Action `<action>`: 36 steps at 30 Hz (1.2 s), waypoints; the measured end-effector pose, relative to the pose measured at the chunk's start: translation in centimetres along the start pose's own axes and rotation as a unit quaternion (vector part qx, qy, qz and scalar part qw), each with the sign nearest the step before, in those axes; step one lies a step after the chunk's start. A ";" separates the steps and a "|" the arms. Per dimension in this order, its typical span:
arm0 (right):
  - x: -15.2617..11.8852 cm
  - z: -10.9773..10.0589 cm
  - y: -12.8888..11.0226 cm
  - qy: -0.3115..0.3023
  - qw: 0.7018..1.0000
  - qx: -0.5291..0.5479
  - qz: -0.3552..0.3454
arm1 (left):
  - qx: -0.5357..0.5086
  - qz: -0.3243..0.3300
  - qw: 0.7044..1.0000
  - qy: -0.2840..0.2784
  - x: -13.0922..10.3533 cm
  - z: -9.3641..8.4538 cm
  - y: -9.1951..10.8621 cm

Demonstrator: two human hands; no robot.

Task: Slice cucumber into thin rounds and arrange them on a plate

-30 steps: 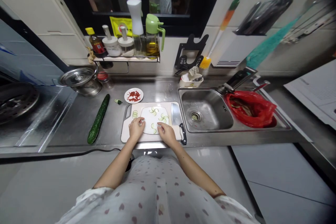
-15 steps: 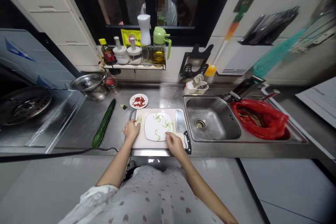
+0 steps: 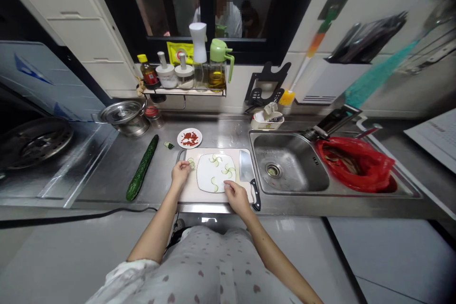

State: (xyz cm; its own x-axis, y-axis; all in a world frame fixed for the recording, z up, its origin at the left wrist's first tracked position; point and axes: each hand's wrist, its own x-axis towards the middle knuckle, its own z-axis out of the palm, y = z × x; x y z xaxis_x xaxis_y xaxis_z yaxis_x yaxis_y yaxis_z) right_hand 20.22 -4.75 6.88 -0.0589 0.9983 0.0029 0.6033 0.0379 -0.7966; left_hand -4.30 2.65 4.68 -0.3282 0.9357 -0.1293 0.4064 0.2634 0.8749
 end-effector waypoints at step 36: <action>6.4 -1.9 -9.4 -0.047 0.963 0.254 -0.072 | -0.358 -0.134 0.895 -0.232 -6.3 -1.5 11.3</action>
State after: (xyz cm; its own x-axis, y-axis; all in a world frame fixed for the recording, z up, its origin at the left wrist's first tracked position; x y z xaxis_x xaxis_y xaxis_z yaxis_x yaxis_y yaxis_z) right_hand 15.72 1.41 15.53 -0.1995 0.9748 0.0998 0.1179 0.1250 -0.9851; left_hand 1.10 -0.62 16.06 0.1244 0.9023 -0.4128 -0.3386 0.4297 0.8371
